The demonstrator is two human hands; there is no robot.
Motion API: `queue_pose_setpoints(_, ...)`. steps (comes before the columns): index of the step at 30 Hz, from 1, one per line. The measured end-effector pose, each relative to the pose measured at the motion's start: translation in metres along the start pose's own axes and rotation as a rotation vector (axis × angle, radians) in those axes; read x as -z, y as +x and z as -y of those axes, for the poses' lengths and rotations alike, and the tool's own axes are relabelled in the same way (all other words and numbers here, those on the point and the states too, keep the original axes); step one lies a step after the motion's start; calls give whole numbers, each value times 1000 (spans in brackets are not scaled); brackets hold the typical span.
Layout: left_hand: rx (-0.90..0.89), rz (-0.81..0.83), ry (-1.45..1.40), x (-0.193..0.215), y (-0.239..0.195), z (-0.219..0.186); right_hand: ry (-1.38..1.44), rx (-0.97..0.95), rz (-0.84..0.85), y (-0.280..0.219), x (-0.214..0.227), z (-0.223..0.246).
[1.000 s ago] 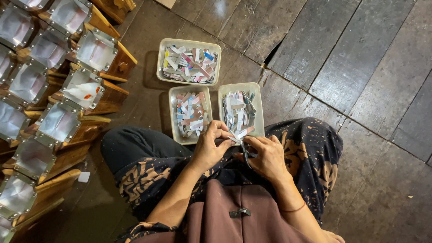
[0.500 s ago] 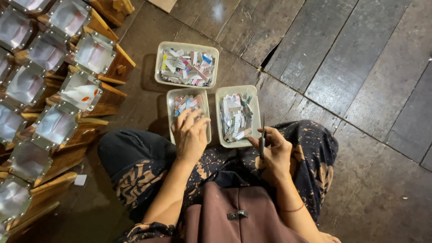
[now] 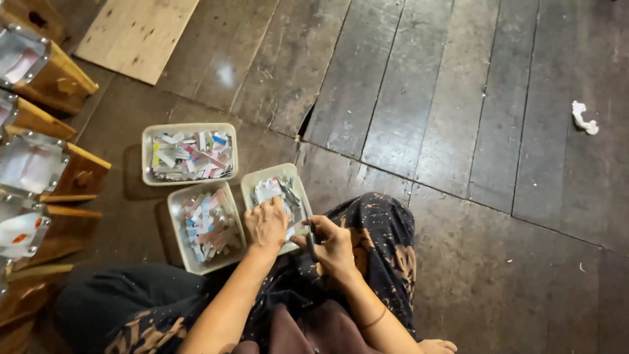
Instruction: The person sits on the floor and uses scissors to cut small rectangular paper pieces into smaller strips. The cut pieces are placed into a plastic container in front of them.
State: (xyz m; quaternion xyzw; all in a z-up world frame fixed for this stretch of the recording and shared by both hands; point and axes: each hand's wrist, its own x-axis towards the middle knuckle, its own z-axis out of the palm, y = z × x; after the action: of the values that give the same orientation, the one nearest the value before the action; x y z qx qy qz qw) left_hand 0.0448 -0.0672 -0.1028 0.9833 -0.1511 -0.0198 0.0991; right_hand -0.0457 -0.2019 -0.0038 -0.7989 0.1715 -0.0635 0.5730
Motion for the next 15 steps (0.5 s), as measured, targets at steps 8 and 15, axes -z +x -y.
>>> queue_pose_setpoints(8,21,180,-154,-3,-4,6,-12,-33,14,0,1,12)
queue_pose_setpoints(15,90,53,-574,109,-31,10,-30,-20,44,-1,1,10)
